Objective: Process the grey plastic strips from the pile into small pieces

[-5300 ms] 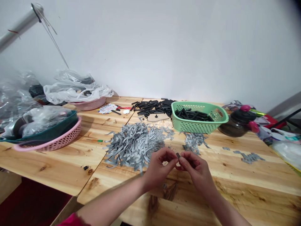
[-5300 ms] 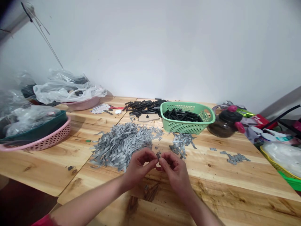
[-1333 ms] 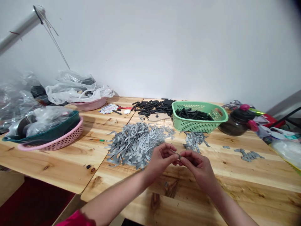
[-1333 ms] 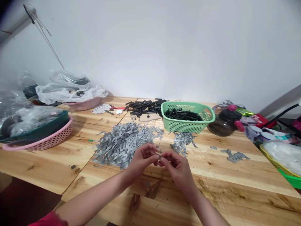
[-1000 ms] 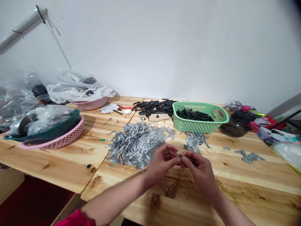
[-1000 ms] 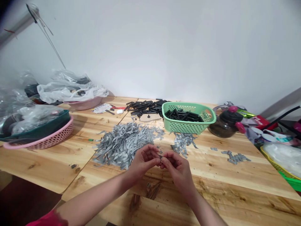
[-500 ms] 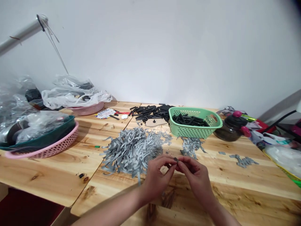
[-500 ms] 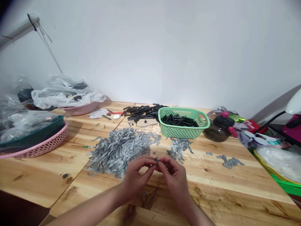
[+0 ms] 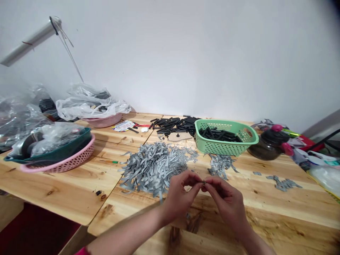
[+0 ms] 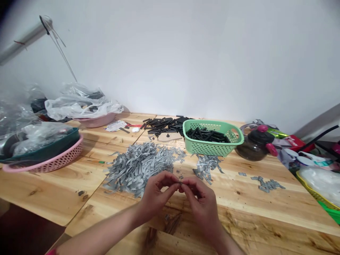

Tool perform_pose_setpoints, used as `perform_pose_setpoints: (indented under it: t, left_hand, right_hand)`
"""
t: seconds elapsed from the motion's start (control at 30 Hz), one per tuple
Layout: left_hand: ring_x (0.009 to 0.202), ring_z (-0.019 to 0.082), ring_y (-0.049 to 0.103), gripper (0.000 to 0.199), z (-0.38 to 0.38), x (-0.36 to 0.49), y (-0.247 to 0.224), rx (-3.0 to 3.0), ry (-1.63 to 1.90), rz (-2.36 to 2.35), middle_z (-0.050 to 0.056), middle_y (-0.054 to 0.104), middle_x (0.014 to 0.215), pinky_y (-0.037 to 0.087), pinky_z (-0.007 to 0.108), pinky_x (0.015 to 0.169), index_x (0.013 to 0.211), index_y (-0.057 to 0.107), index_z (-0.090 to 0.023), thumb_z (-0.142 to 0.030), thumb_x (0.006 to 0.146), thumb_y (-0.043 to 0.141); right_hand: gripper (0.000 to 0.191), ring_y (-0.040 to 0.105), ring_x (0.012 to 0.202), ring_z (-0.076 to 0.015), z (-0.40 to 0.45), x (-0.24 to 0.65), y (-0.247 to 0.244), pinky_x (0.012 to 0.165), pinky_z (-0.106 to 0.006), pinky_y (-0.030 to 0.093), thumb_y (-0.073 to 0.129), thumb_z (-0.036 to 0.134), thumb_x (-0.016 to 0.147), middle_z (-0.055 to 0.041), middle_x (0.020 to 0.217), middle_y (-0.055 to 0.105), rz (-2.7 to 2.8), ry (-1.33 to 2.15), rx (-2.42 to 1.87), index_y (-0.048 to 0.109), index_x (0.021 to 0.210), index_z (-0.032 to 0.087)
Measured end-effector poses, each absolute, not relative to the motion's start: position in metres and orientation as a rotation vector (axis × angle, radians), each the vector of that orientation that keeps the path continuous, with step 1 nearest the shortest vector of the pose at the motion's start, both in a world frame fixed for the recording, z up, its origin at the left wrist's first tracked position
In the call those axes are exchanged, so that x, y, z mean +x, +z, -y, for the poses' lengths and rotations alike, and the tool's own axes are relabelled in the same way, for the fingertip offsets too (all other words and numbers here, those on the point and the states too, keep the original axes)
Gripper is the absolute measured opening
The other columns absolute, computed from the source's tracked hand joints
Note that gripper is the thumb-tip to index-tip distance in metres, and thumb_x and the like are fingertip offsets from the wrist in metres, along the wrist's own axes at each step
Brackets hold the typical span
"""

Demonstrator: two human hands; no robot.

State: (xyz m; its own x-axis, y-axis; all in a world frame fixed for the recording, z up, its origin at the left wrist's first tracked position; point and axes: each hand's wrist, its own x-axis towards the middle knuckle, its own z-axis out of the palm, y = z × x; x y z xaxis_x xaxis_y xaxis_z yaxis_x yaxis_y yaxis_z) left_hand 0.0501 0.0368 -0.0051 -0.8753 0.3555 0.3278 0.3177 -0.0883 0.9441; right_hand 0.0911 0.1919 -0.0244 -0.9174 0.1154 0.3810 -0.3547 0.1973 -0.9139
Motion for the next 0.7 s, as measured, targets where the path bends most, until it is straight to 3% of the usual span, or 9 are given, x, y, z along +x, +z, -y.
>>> perform_pose_setpoints:
  t: [0.2, 0.37, 0.53, 0.7]
  left_hand:
    - [0.071, 0.016, 0.069, 0.01, -0.034, 0.05, -0.005, 0.969, 2.081, -2.361, 0.006, 0.072, 0.077, 0.055, 0.026, 0.069, 0.079, 0.069, -0.016, -0.023, 0.085, 0.065]
    - [0.071, 0.017, 0.069, 0.01, -0.03, 0.042, 0.004, 0.864, 1.994, -2.227, 0.008, 0.073, 0.078, 0.055, 0.024, 0.066, 0.081, 0.073, -0.015, -0.023, 0.08, 0.068]
    - [0.058, 0.01, 0.057, 0.007, -0.025, 0.033, 0.009, 0.847, 1.773, -2.177, 0.004, 0.067, 0.066, 0.045, 0.019, 0.056, 0.074, 0.07, -0.012, -0.017, 0.073, 0.067]
    - [0.053, 0.006, 0.047, 0.003, -0.026, 0.031, 0.003, 0.763, 1.767, -2.043, 0.0, 0.058, 0.061, 0.035, 0.016, 0.05, 0.07, 0.063, -0.011, -0.012, 0.067, 0.063]
  right_hand:
    - [0.009, 0.067, 0.076, -0.0156, -0.191, 0.091, -0.023, 0.067, -0.024, 0.058, 0.062, 0.026, 0.089, -0.0042, 0.086, 0.066, 2.108, 1.716, 0.253, 0.068, 0.095, 0.021]
    - [0.01, 0.067, 0.079, -0.016, -0.195, 0.092, -0.02, 0.069, -0.024, 0.058, 0.061, 0.019, 0.089, -0.0053, 0.091, 0.068, 2.118, 1.505, 0.375, 0.069, 0.094, 0.022]
    - [0.019, 0.068, 0.09, -0.0189, -0.202, 0.089, -0.021, 0.08, -0.028, 0.056, 0.062, 0.012, 0.086, -0.0047, 0.094, 0.071, 2.173, 1.225, 0.533, 0.071, 0.097, 0.024]
    - [0.018, 0.068, 0.089, -0.0181, -0.205, 0.086, -0.02, 0.076, -0.027, 0.055, 0.06, 0.01, 0.088, -0.0049, 0.094, 0.071, 2.208, 1.192, 0.623, 0.069, 0.096, 0.024]
